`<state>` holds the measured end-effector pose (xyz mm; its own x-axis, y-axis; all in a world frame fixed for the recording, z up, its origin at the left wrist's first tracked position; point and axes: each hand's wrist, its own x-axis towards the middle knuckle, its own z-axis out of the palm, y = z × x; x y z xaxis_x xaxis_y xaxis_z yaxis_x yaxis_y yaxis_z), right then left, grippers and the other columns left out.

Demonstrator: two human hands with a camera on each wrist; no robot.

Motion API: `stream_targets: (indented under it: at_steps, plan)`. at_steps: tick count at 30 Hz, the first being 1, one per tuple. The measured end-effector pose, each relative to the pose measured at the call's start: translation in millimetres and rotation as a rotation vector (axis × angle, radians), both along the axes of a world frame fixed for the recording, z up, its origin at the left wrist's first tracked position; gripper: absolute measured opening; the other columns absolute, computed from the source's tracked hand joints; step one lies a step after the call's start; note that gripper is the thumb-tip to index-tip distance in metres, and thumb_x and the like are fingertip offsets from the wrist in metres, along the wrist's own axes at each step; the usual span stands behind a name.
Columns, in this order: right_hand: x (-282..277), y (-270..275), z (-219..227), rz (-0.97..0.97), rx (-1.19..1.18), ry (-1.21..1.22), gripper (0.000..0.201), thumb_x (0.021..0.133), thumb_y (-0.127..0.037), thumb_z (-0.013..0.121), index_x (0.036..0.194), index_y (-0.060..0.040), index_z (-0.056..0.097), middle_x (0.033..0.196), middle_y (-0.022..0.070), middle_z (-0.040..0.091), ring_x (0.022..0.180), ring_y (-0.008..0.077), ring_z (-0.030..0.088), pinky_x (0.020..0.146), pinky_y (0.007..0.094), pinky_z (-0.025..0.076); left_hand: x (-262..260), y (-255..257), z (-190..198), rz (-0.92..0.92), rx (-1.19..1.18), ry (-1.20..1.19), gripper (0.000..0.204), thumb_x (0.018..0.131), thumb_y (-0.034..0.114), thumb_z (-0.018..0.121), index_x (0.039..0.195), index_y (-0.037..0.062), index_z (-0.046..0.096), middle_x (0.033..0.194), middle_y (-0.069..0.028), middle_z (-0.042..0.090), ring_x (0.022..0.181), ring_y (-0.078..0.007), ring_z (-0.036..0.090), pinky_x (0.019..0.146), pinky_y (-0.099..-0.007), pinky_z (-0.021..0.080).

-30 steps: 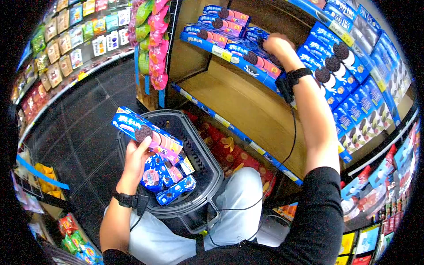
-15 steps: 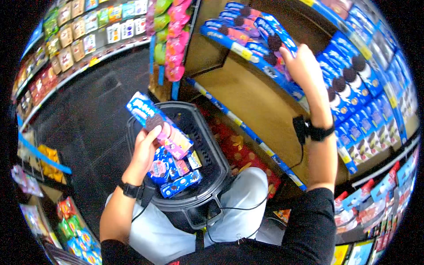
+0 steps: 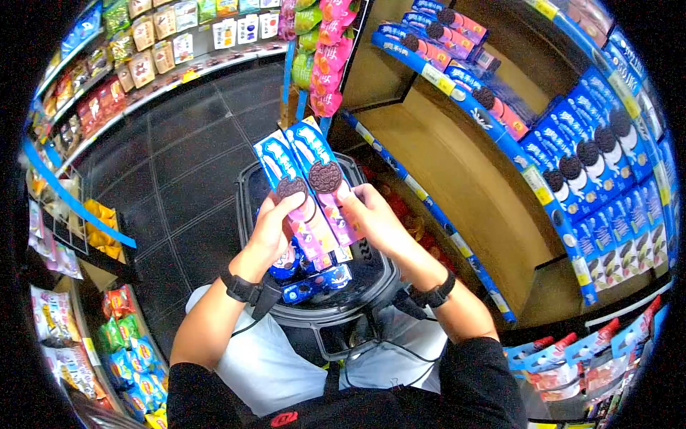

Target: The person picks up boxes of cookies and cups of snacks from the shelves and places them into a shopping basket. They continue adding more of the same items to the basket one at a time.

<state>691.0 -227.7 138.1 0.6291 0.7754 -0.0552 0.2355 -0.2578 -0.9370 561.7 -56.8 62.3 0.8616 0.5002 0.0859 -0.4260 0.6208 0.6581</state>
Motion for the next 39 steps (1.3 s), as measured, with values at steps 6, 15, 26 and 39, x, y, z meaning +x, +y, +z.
stream_targets:
  at_steps: [6, 15, 26, 39]
  plan:
    - [-16, 8, -15, 0.042, 0.013, -0.041, 0.062, 0.105, -0.053, 0.065, 0.131, 0.0023, 0.055, 0.096, 0.0077, 0.069, 0.08, 0.0126, 0.066, 0.068, 0.0302, 0.057, -2, -2, 9, 0.022, -0.011, 0.044, 0.034, 0.097, 0.005, 0.073, 0.131, 0.0035, 0.067, 0.122, -0.0071, 0.075, 0.111, -0.0188, 0.072, 0.099, -0.0336, 0.056]
    - [-10, 10, 13, 0.277, -0.003, -0.258, 0.081, 0.105, -0.046, 0.065, 0.156, 0.0097, 0.036, 0.137, 0.029, 0.065, 0.128, 0.0318, 0.065, 0.109, 0.0423, 0.051, -5, 6, 10, -0.027, -0.092, 0.076, 0.037, 0.099, 0.006, 0.07, 0.135, -0.001, 0.065, 0.129, -0.012, 0.073, 0.116, -0.0231, 0.071, 0.105, -0.0374, 0.056]
    - [226, 24, 196, -0.474, 0.086, -1.09, 0.044, 0.098, -0.027, 0.073, 0.13, 0.0032, 0.065, 0.107, 0.0142, 0.075, 0.09, 0.0186, 0.071, 0.079, 0.0352, 0.059, -4, 10, 11, 0.036, -0.073, 0.053, 0.044, 0.097, 0.009, 0.072, 0.139, -0.0002, 0.061, 0.135, -0.0128, 0.07, 0.121, -0.0258, 0.07, 0.11, -0.0407, 0.055]
    - [375, 32, 265, -0.723, -0.041, -0.639, 0.113, 0.085, -0.03, 0.084, 0.172, -0.0158, 0.012, 0.12, 0.0116, 0.067, 0.095, 0.0231, 0.064, 0.073, 0.0408, 0.059, 4, 21, 8, 0.059, -0.042, 0.087, 0.044, 0.099, 0.014, 0.07, 0.14, 0.0, 0.061, 0.135, -0.0135, 0.07, 0.123, -0.0259, 0.068, 0.111, -0.042, 0.054]
